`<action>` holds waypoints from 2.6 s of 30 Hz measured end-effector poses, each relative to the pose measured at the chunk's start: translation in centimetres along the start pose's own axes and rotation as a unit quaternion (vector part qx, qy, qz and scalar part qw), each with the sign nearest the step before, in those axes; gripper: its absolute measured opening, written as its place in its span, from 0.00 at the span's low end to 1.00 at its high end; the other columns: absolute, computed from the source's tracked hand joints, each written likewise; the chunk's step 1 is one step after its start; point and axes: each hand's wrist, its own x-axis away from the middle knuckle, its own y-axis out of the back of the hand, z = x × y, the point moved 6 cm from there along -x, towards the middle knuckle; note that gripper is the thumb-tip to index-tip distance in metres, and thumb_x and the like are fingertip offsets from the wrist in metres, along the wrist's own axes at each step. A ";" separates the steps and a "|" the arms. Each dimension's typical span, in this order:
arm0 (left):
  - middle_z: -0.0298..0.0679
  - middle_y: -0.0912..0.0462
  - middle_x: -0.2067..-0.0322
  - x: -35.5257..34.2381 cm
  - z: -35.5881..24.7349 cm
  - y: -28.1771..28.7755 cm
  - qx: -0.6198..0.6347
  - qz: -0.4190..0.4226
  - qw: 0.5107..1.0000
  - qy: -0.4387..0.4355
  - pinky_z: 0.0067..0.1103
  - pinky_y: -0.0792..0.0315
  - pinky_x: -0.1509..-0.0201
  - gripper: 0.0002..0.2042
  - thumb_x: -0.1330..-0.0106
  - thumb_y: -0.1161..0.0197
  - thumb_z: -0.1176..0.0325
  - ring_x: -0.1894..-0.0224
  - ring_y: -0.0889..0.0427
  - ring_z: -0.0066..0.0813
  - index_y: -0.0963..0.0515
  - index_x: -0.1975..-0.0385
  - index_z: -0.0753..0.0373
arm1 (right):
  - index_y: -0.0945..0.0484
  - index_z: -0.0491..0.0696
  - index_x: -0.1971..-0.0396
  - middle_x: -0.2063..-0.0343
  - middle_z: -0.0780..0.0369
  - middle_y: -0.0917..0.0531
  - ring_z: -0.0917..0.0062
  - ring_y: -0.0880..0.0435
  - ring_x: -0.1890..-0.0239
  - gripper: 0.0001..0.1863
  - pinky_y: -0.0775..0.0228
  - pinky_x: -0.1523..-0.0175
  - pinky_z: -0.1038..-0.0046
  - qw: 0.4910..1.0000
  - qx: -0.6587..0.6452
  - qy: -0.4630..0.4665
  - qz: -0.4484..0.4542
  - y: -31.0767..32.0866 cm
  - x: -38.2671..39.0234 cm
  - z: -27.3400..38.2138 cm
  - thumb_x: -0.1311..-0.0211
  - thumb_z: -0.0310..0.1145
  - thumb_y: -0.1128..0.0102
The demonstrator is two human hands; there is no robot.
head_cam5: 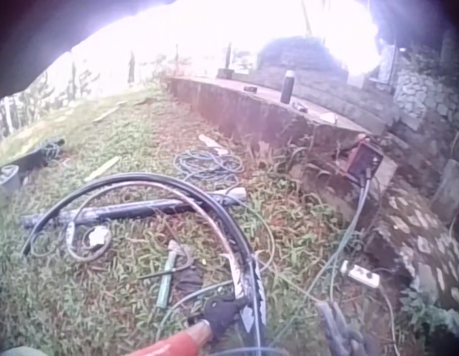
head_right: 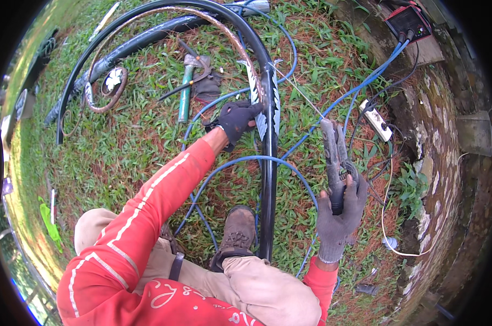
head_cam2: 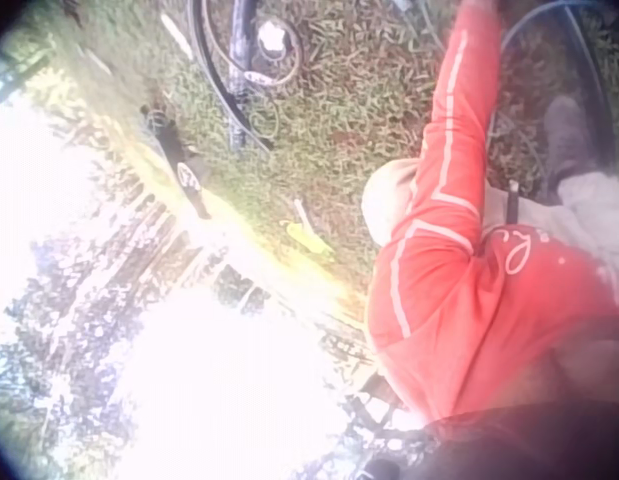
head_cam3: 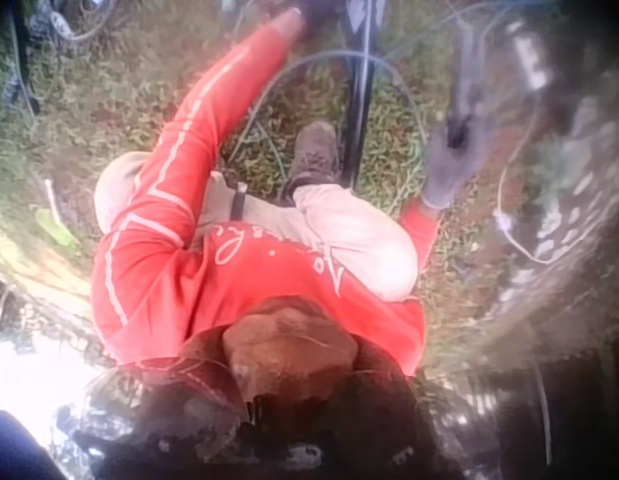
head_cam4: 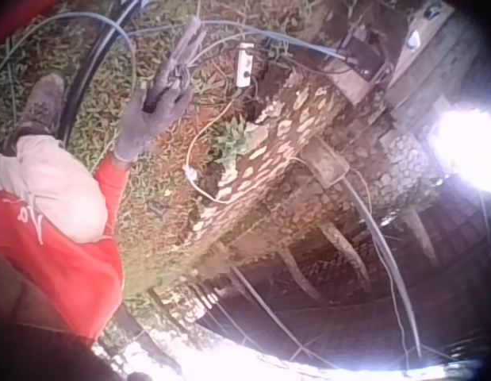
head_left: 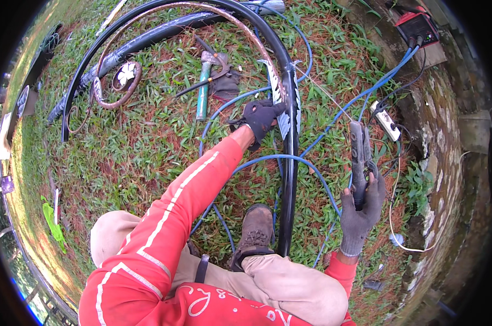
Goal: The person welds metal pipes and components outdoors on the grass. The person uses a welding tool to join sections of pipe, then manipulates a round metal component using pliers and a hammer.
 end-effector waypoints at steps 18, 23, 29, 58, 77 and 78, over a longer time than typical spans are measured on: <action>0.26 0.18 0.74 -0.8 1.9 1.0 0.006 -0.039 0.999 -0.010 0.19 0.40 0.73 0.13 0.20 0.26 0.55 0.78 0.30 0.15 0.09 0.62 0.59 | 0.21 0.45 0.24 0.19 0.37 0.33 0.49 0.28 0.18 0.40 0.26 0.23 0.56 0.998 -0.044 0.016 0.049 1.0 0.6 2.1 0.39 0.10 0.26; 0.26 0.17 0.74 -1.3 2.1 0.9 -0.008 -0.039 0.999 -0.011 0.19 0.40 0.73 0.13 0.20 0.26 0.55 0.78 0.30 0.15 0.08 0.60 0.58 | 0.20 0.45 0.25 0.19 0.36 0.33 0.48 0.28 0.18 0.40 0.27 0.22 0.55 0.996 -0.066 -0.011 0.054 1.0 1.0 1.4 0.39 0.11 0.25; 0.27 0.20 0.79 -1.3 2.2 1.2 0.007 -0.058 0.998 0.000 0.25 0.39 0.73 0.16 0.27 0.19 0.55 0.78 0.30 0.19 0.12 0.73 0.56 | 0.19 0.45 0.25 0.20 0.37 0.30 0.48 0.28 0.18 0.38 0.28 0.22 0.54 0.998 -0.028 0.018 0.052 1.2 0.9 1.6 0.38 0.14 0.24; 0.27 0.16 0.75 -0.9 1.3 1.1 -0.034 -0.069 0.997 0.003 0.20 0.38 0.75 0.11 0.22 0.24 0.58 0.79 0.28 0.17 0.07 0.64 0.58 | 0.18 0.41 0.28 0.22 0.39 0.28 0.53 0.22 0.22 0.36 0.25 0.25 0.58 0.998 -0.033 0.034 0.050 1.9 0.7 2.7 0.40 0.14 0.24; 0.26 0.14 0.71 -0.4 1.1 0.7 -0.065 -0.069 0.995 0.014 0.19 0.31 0.70 0.11 0.21 0.26 0.56 0.74 0.25 0.16 0.06 0.56 0.56 | 0.20 0.52 0.24 0.21 0.44 0.28 0.52 0.23 0.22 0.43 0.22 0.27 0.58 0.996 -0.023 0.044 0.069 2.9 0.3 3.1 0.41 0.10 0.29; 0.26 0.13 0.69 -0.5 1.1 0.8 -0.067 -0.065 0.996 0.014 0.19 0.30 0.69 0.11 0.21 0.26 0.56 0.73 0.23 0.16 0.06 0.55 0.56 | 0.20 0.52 0.24 0.22 0.44 0.27 0.54 0.22 0.24 0.43 0.21 0.29 0.59 0.996 -0.032 0.043 0.071 2.9 0.1 3.1 0.41 0.10 0.29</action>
